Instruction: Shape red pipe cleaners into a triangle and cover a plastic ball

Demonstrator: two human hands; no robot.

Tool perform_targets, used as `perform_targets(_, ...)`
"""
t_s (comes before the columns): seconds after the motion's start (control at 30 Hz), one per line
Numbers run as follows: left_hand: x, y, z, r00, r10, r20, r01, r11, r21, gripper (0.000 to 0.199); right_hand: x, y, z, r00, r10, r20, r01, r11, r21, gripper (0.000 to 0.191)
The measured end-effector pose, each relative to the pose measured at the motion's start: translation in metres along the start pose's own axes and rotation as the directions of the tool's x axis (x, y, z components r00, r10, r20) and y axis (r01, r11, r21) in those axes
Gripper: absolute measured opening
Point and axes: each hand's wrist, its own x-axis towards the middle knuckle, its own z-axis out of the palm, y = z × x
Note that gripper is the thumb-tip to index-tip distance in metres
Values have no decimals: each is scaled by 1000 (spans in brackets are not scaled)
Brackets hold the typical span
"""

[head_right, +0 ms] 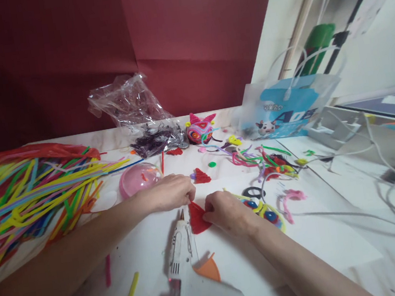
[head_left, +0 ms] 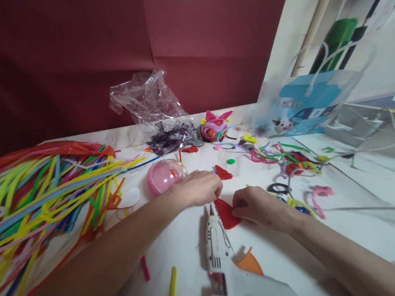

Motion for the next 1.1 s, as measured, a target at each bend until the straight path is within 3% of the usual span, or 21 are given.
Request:
perform_targets(0.77, 1, 2, 4, 1000, 10, -17, -9, 999, 35, 22, 1, 1, 1, 1000, 0, -2, 0, 1000, 31, 13)
perform_targets(0.93, 1, 3, 4, 999, 21, -48, -18, 998, 60, 21, 1, 4, 0, 1000, -9, 10, 8, 990, 139, 14)
perform_targets(1.1, -1, 5, -8, 993, 41, -113, -31, 995, 93, 20, 3, 19, -8, 995, -89, 38, 67, 919, 388, 20)
